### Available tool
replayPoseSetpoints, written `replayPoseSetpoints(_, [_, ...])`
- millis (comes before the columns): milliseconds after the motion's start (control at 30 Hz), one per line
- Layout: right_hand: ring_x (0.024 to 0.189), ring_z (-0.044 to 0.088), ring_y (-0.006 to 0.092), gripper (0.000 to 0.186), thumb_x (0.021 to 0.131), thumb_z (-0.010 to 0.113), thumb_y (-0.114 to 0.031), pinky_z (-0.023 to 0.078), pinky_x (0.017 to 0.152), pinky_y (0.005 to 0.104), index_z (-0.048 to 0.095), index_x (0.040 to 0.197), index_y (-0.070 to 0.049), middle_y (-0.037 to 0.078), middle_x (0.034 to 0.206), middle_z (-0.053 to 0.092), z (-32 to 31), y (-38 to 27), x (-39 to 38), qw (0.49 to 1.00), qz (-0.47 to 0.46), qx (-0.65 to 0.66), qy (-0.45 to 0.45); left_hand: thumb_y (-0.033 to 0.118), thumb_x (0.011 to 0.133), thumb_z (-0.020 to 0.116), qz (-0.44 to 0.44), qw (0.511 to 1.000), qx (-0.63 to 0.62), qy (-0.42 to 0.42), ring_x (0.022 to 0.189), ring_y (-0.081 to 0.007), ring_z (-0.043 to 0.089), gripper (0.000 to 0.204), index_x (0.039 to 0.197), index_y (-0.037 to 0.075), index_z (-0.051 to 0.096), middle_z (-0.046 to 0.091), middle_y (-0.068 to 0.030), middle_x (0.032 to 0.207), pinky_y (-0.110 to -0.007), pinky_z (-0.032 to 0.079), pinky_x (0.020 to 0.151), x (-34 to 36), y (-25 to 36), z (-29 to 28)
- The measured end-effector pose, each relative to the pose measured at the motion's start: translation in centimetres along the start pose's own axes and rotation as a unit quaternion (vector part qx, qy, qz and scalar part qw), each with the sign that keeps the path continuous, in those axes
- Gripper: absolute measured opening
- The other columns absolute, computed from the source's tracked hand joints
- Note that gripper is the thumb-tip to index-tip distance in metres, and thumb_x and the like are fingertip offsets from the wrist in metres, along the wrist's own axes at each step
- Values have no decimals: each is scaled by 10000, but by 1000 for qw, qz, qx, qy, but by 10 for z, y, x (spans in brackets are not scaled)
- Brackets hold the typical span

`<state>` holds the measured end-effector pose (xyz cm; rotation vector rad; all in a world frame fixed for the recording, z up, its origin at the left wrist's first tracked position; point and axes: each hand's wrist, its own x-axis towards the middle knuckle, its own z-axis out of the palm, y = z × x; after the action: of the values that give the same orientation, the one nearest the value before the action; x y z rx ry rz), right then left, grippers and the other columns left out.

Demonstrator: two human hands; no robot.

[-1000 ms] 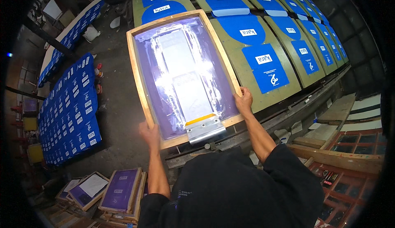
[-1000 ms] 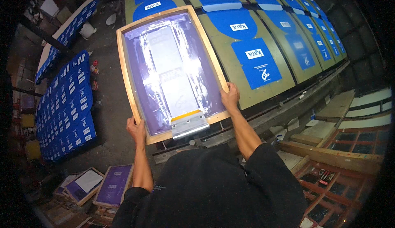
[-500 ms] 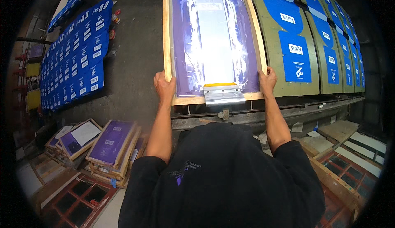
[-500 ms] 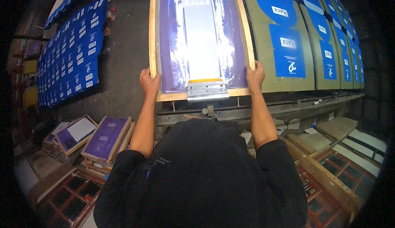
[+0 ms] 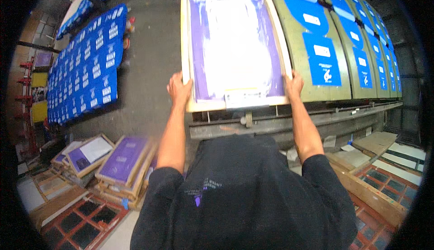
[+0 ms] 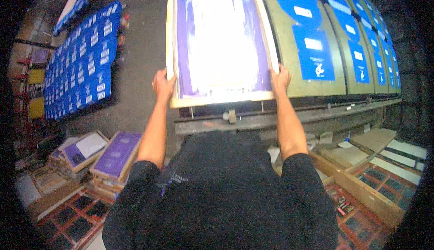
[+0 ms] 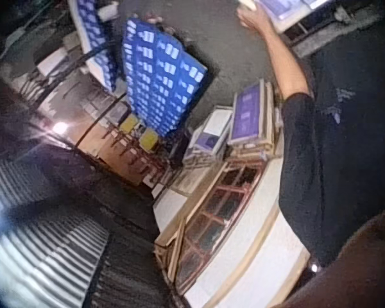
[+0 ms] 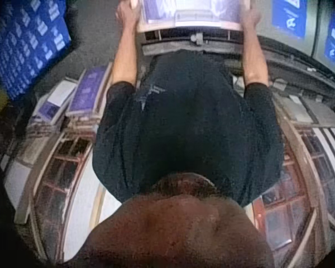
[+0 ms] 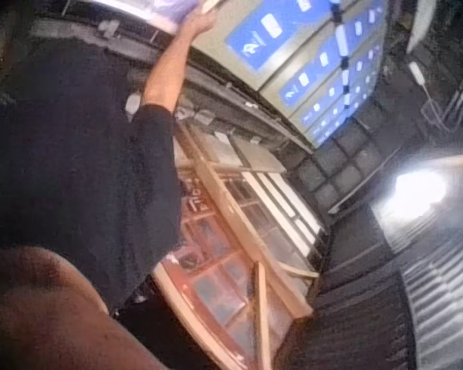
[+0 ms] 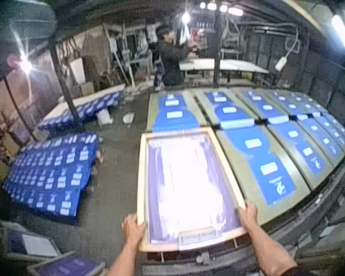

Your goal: The person uses a squeegee to pull ink across a screen-printing frame over blue cardboard cutouts on a workbench. After each pass, the person lifts the frame and moves to the next cutout, repeating the process across multiple items.

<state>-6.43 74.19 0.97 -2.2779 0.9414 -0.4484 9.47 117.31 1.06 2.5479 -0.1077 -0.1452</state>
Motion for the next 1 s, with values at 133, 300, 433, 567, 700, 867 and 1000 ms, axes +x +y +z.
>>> replayPoseSetpoints(133, [1156, 617, 347, 600, 776, 808, -279, 473, 1000, 411, 625, 1270, 7, 228, 1192, 659, -27, -30, -39, 999, 2, 34, 2, 301, 797, 768, 15, 997, -76, 4, 1299, -333, 504, 681, 1392, 53, 546, 548, -169, 1390, -514, 359, 1103, -36, 26, -28])
replayPoseSetpoints(300, [1258, 544, 335, 759, 700, 864, -352, 435, 1055, 454, 579, 1332, -43, 189, 1351, 574, -50, -75, -92, 940, -244, 66, -228, 351, 739, 826, 239, 949, -110, -173, 1335, -352, 469, 801, 1408, 37, 517, 525, -198, 1390, -472, 388, 1109, -95, 80, -27])
replayPoseSetpoints(433, [1119, 603, 344, 549, 686, 819, -250, 492, 923, 481, 656, 1183, -85, 141, 1178, 643, -33, -111, -83, 883, -333, -113, -311, 177, 767, 726, 367, 908, 14, -199, 1112, -364, 609, 486, 1225, 42, 631, 628, -178, 1194, -475, 497, 924, -86, 118, -13])
replayPoseSetpoints(567, [916, 663, 380, 329, 721, 730, -97, 538, 811, 470, 700, 1047, -66, 161, 972, 676, -19, -124, -54, 911, -316, -115, -237, 89, 741, 662, 315, 938, 27, -139, 984, -353, 644, 345, 1081, 39, 668, 660, -145, 1047, -493, 508, 834, -50, 131, 0])
replayPoseSetpoints(700, [910, 666, 352, 318, 667, 723, -55, 538, 783, 470, 708, 984, -83, 127, 913, 680, -3, -113, -54, 920, -300, -130, -214, 76, 685, 672, 266, 960, 5, -84, 989, -317, 633, 313, 997, 61, 685, 655, -110, 945, -480, 483, 801, -57, 123, 23])
replayPoseSetpoints(867, [860, 676, 344, 321, 613, 703, -38, 544, 739, 453, 717, 929, -91, 130, 895, 696, -1, -102, -57, 914, -305, -159, -214, 75, 641, 676, 236, 969, -18, -65, 949, -302, 625, 276, 916, 79, 696, 647, -92, 901, -441, 438, 771, -68, 124, 34])
replayPoseSetpoints(1000, [839, 686, 344, 305, 602, 716, -50, 554, 738, 453, 737, 904, -88, 127, 845, 701, -12, -122, -38, 908, -271, -159, -279, 92, 637, 680, 194, 967, 3, -163, 960, -303, 631, 270, 906, 73, 697, 654, -103, 897, -444, 423, 799, -48, 141, 5])
